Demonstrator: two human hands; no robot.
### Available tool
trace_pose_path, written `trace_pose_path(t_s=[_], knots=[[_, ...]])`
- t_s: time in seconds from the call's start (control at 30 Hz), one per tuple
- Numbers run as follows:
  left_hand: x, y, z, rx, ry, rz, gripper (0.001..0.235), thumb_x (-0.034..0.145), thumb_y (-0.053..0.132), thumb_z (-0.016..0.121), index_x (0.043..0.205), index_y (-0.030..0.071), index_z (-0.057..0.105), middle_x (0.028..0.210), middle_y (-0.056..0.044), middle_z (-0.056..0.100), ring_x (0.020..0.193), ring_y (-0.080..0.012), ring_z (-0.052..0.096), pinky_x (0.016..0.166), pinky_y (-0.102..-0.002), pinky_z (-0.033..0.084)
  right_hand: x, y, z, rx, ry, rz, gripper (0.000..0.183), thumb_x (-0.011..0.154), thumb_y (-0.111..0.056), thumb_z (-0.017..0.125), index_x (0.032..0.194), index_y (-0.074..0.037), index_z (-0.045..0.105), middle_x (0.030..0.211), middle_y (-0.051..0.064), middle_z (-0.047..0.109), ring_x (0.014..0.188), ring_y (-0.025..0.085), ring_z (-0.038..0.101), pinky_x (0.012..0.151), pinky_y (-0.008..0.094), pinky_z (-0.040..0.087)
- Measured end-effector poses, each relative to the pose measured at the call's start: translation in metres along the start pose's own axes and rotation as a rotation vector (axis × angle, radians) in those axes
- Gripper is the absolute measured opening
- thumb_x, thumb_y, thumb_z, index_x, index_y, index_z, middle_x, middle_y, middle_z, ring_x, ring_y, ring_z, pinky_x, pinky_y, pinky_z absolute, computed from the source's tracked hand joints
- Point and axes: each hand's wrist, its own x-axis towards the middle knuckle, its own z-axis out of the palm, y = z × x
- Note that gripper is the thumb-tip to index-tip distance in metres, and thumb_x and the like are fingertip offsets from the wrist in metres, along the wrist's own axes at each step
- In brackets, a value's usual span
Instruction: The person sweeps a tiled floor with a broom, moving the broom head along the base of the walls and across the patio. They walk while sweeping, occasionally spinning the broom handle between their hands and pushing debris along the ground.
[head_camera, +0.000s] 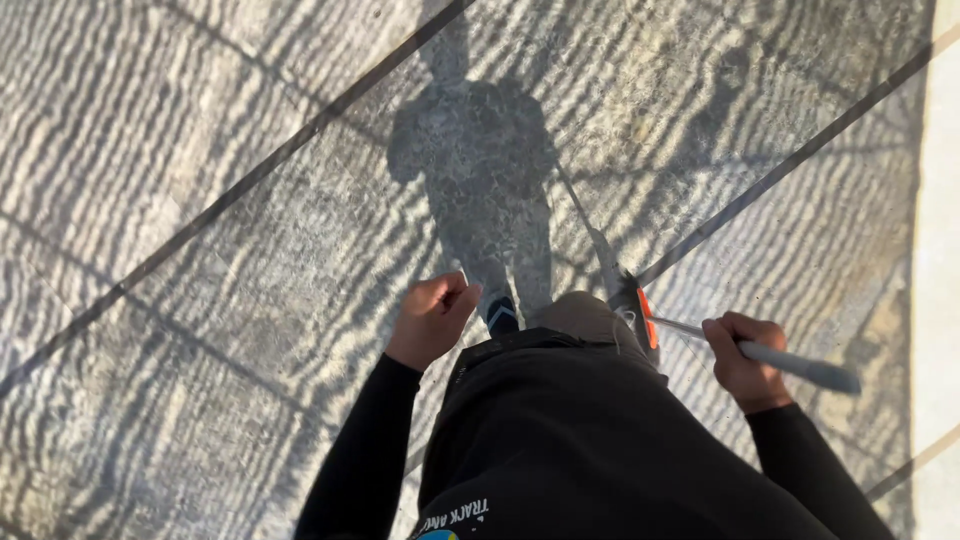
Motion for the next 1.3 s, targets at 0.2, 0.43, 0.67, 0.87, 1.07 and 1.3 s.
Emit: trace_pose_path(t_s=[0.2, 0.43, 0.67, 0.87, 1.07, 1.3], knots=[[0.157, 0.027, 0.005, 0.263, -0.236, 0.029, 0.045, 0.096, 0.028, 0.064, 0.062, 0.010, 0.041, 0.050, 0.001, 0.035, 0.045, -0.0101, 0.032, 0.045, -0.034, 0.027, 0.068, -0.033, -0.013, 0.040, 0.329, -0.137, 0.033, 0.096, -0.004, 0.064, 0.066, -0.002, 0.051, 0.057, 0.000, 0.048, 0.051, 0.005, 0.040, 0.049, 0.029, 0.029], [0.318, 0.065, -0.008, 0.358, -0.289, -0.148, 0.042, 0.095, 0.032, 0.063, 0.060, 0.014, 0.050, 0.046, 0.002, 0.041, 0.041, -0.0108, 0.037, 0.044, -0.034, 0.031, 0.242, -0.005, -0.022, 0.323, 0.393, 0.001, 0.033, 0.097, 0.000, 0.062, 0.067, -0.005, 0.047, 0.061, -0.003, 0.048, 0.055, 0.003, 0.037, 0.051, 0.026, 0.026], [0.437, 0.075, -0.035, 0.328, -0.200, -0.149, 0.044, 0.097, 0.030, 0.063, 0.062, 0.008, 0.049, 0.048, 0.000, 0.035, 0.042, -0.0113, 0.031, 0.044, -0.034, 0.027, 0.441, -0.022, -0.038, 0.247, 0.120, 0.005, 0.042, 0.097, -0.001, 0.064, 0.061, -0.005, 0.043, 0.054, -0.004, 0.041, 0.050, 0.003, 0.030, 0.046, 0.027, 0.022], [0.524, 0.085, -0.066, 0.119, 0.059, -0.218, 0.046, 0.096, 0.021, 0.067, 0.060, 0.006, 0.043, 0.049, 0.001, 0.032, 0.047, -0.0080, 0.028, 0.044, -0.033, 0.025, 0.603, -0.070, -0.028, 0.159, -0.109, -0.088, 0.042, 0.095, -0.003, 0.066, 0.060, -0.005, 0.044, 0.051, -0.003, 0.041, 0.045, 0.004, 0.032, 0.042, 0.028, 0.024], [0.660, 0.066, -0.110, 0.043, 0.196, -0.180, 0.045, 0.096, 0.018, 0.068, 0.062, 0.006, 0.042, 0.052, 0.003, 0.032, 0.051, -0.0050, 0.028, 0.045, -0.030, 0.025, 0.756, -0.083, -0.027, -0.004, -0.288, -0.092, 0.036, 0.095, -0.007, 0.066, 0.061, -0.005, 0.055, 0.048, -0.002, 0.043, 0.041, 0.005, 0.035, 0.039, 0.029, 0.024], [0.864, 0.085, -0.157, 0.228, 0.013, -0.145, 0.047, 0.096, 0.027, 0.068, 0.062, 0.006, 0.043, 0.049, 0.000, 0.033, 0.045, -0.0103, 0.030, 0.045, -0.035, 0.026, 0.875, -0.082, -0.042, 0.118, -0.119, -0.013, 0.031, 0.099, -0.006, 0.063, 0.069, -0.003, 0.055, 0.055, -0.003, 0.043, 0.048, 0.003, 0.033, 0.044, 0.028, 0.024]])
